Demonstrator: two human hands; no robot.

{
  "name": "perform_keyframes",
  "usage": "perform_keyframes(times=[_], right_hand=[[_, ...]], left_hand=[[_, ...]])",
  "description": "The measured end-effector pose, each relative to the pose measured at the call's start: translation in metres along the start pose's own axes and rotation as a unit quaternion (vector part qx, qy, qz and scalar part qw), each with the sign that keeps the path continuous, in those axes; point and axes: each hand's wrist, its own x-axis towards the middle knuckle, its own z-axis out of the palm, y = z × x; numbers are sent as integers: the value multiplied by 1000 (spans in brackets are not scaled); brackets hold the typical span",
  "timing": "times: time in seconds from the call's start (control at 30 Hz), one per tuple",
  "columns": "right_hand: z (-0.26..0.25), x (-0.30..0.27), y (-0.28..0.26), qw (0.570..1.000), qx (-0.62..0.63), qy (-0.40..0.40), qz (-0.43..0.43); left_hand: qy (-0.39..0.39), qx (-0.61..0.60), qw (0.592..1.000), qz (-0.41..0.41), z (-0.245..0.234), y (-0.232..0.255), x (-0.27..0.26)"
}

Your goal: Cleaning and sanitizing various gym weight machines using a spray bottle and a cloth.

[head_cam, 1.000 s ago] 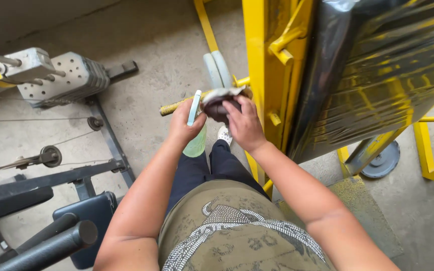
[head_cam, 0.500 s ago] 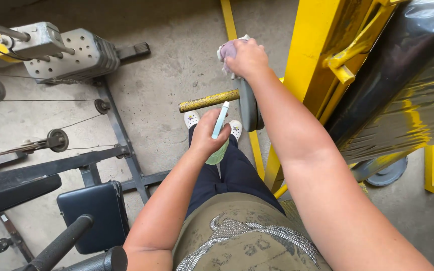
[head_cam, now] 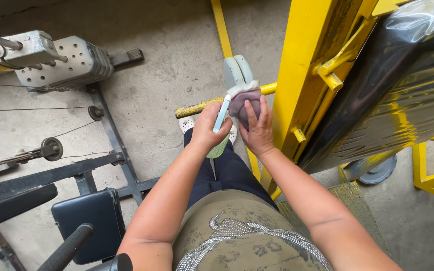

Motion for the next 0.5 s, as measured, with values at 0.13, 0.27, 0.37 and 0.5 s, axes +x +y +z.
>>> perform_keyframes(times=[0.13, 0.27, 0.37, 0.5], right_hand=[[4, 29, -5, 999, -24, 8, 31], [-10, 62, -16, 997, -57, -17, 47], [-5, 100, -13, 996, -56, -31, 68], [7, 153, -11, 987, -35, -95, 127]], left_hand=[[-12, 13, 1000, -26, -3, -6, -6], [-21, 12, 1000, -12, -1, -16, -12], [-23, 3, 999, -28, 2, -13, -11], [-19, 24, 998, -51, 15, -22, -19]])
